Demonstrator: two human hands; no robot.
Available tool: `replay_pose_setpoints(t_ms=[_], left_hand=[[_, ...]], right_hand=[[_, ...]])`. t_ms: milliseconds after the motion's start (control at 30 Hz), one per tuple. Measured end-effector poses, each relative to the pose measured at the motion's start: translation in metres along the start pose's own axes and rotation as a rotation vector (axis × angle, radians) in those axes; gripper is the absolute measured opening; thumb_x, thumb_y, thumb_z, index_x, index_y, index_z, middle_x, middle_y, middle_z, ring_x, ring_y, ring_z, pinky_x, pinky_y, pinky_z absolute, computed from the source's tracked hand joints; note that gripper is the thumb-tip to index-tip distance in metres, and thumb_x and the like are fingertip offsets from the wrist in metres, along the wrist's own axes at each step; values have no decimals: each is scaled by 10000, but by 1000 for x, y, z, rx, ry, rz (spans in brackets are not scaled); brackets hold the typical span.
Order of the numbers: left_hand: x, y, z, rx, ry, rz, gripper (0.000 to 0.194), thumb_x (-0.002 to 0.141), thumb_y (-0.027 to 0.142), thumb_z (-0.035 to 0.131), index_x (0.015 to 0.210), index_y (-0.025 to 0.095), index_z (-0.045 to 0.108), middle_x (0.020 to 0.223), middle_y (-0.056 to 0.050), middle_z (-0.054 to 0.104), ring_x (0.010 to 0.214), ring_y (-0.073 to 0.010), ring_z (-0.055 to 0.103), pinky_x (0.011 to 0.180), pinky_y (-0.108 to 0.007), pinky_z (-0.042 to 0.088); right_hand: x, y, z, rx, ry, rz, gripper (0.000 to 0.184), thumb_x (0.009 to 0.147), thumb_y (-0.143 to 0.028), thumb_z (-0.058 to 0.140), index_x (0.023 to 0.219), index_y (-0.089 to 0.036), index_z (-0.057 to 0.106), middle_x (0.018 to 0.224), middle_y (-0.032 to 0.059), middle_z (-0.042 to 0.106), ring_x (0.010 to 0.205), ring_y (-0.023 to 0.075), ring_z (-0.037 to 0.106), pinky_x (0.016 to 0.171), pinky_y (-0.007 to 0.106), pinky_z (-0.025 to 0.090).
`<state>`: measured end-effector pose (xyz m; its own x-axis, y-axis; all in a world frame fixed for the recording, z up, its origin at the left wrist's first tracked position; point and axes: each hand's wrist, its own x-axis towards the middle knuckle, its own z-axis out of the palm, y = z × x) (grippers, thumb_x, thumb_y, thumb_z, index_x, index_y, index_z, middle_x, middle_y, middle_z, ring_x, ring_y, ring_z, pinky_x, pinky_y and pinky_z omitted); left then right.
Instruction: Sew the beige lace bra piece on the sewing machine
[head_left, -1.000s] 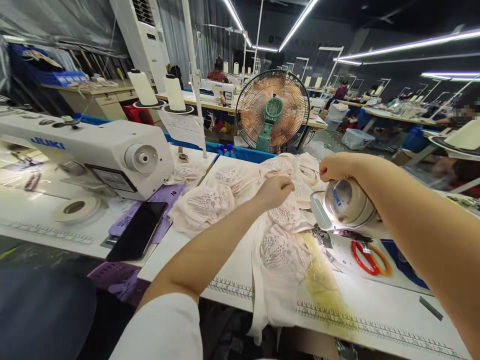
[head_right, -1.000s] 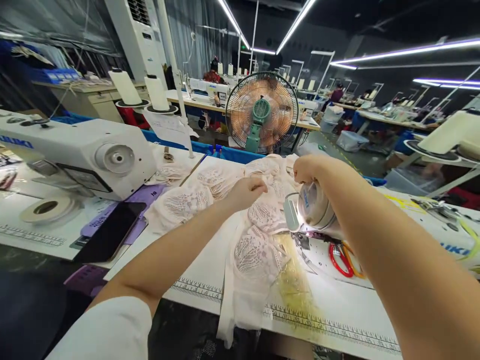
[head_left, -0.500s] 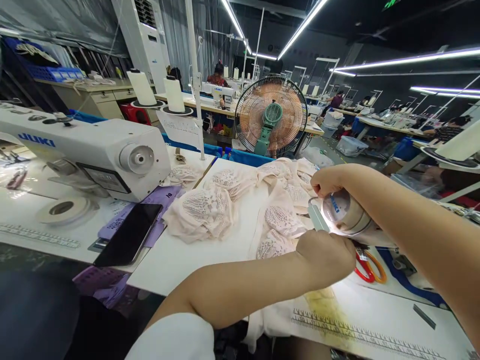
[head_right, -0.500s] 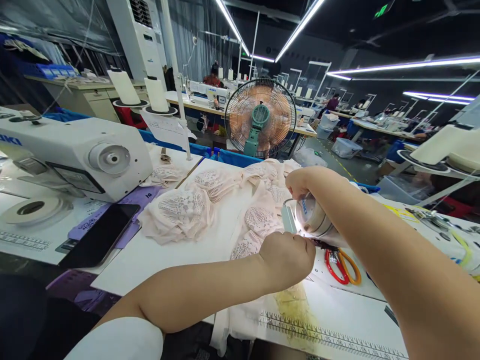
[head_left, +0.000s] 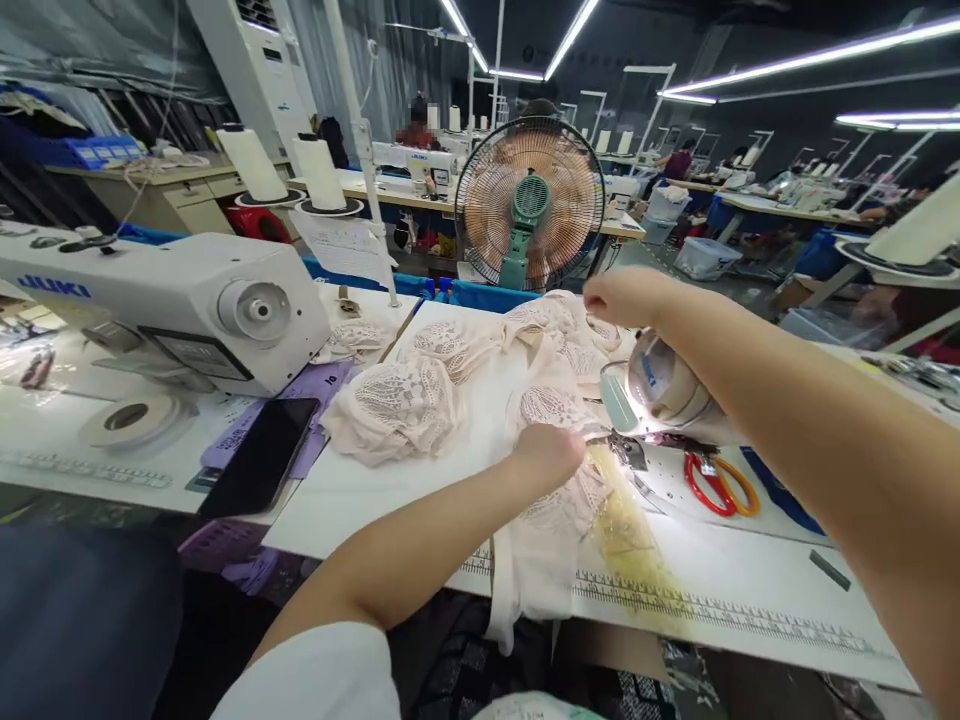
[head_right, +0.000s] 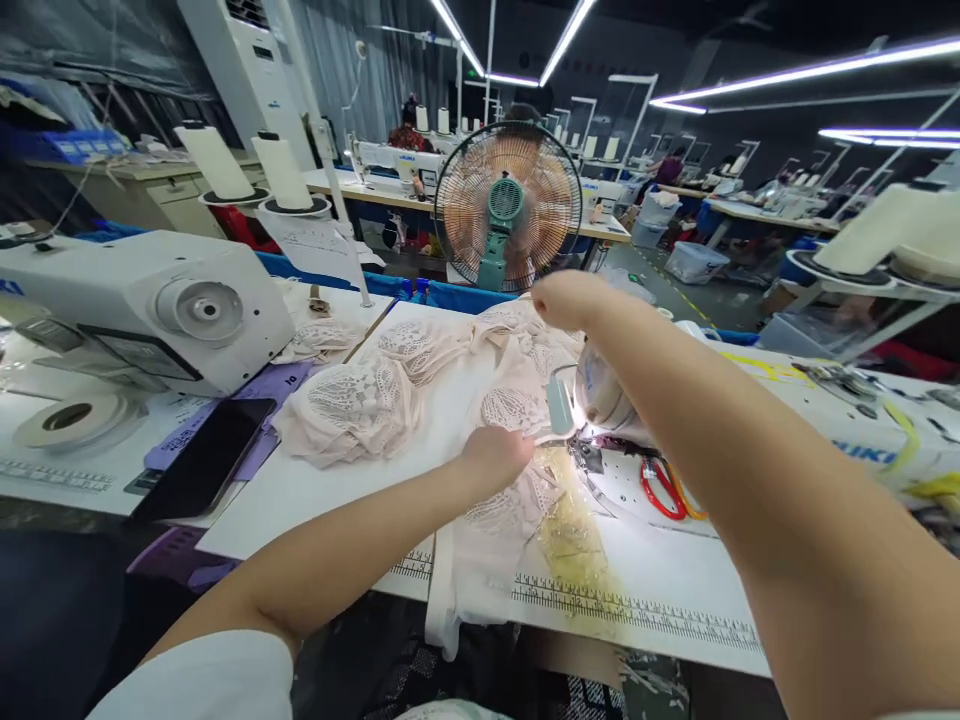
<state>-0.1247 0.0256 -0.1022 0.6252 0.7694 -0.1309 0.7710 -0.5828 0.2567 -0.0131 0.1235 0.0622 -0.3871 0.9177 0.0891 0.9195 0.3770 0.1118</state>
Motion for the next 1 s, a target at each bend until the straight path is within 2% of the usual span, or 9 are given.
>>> replay_pose_setpoints(t_ms=[100, 200, 267, 367, 433, 700, 833, 933, 1000], left_hand=[[-9, -2, -2, -77, 22, -32, 272, 649, -20, 490, 856, 131, 584, 787, -102, 629, 768, -267, 604, 631, -352, 440], [-17, -8, -5, -263, 61, -69, 185, 787, 95, 431, 865, 163, 584, 703, -38, 587, 685, -190, 582, 590, -289, 435], [-20, -14, -8, -427, 73, -74, 241, 860, 165, 345, 876, 168, 585, 584, 14, 504, 573, -128, 532, 537, -231, 419], [-20, -24, -10, -629, 75, -73, 265, 869, 200, 322, 868, 154, 583, 471, 68, 350, 444, -88, 423, 471, -191, 375], [-14, -28, -10, -710, 87, -77, 231, 840, 195, 358, 805, 151, 581, 467, 73, 341, 425, -81, 391, 456, -192, 353], [37, -19, -23, -837, 151, -55, 167, 762, 164, 407, 673, 164, 548, 449, 65, 372, 445, -91, 370, 474, -209, 310], [32, -23, -31, -860, -59, 72, 126, 698, 136, 470, 645, 159, 582, 433, 61, 400, 422, -81, 368, 459, -206, 298], [18, -33, -31, -862, -208, 140, 85, 670, 155, 532, 626, 159, 605, 465, 55, 432, 425, -76, 389, 450, -204, 303], [14, -39, -29, -865, -192, 129, 97, 683, 160, 525, 619, 159, 598, 468, 59, 423, 425, -70, 379, 452, -201, 303]], right_hand=[[-50, -10, -16, 56, 336, 68, 287, 879, -224, 358, 1019, -169, 602, 1036, 97, 637, 986, 212, 572, 815, 318, 427], [-121, -32, 11, 368, 675, -16, 271, 907, -340, 354, 798, -226, 575, 716, 47, 634, 646, 159, 574, 607, 283, 465], [-157, -45, 51, 414, 530, -166, 202, 882, -307, 406, 846, -221, 585, 789, 38, 671, 644, 151, 600, 564, 266, 472], [-179, -54, 111, 210, 269, -114, 377, 869, -197, 350, 1221, -156, 479, 1263, 124, 561, 757, 166, 641, 558, 281, 482], [-179, -53, 134, 80, 108, -73, 426, 863, -194, 369, 1282, -160, 440, 1304, 113, 528, 830, 176, 638, 542, 272, 460], [-176, -39, 139, -38, -19, 108, 407, 843, -226, 452, 1244, -172, 489, 864, 62, 677, 706, 197, 611, 450, 272, 285], [-170, -44, 148, 44, -45, 146, 520, 851, -255, 437, 1357, -186, 336, 840, 10, 687, 649, 155, 603, 453, 252, 294], [-164, -47, 151, 107, -56, 143, 359, 846, -251, 444, 1199, -209, 497, 871, 2, 682, 722, 138, 608, 514, 231, 336], [-165, -48, 150, 116, -48, 171, 232, 871, -276, 406, 995, -210, 591, 853, 14, 673, 750, 151, 602, 540, 239, 337]])
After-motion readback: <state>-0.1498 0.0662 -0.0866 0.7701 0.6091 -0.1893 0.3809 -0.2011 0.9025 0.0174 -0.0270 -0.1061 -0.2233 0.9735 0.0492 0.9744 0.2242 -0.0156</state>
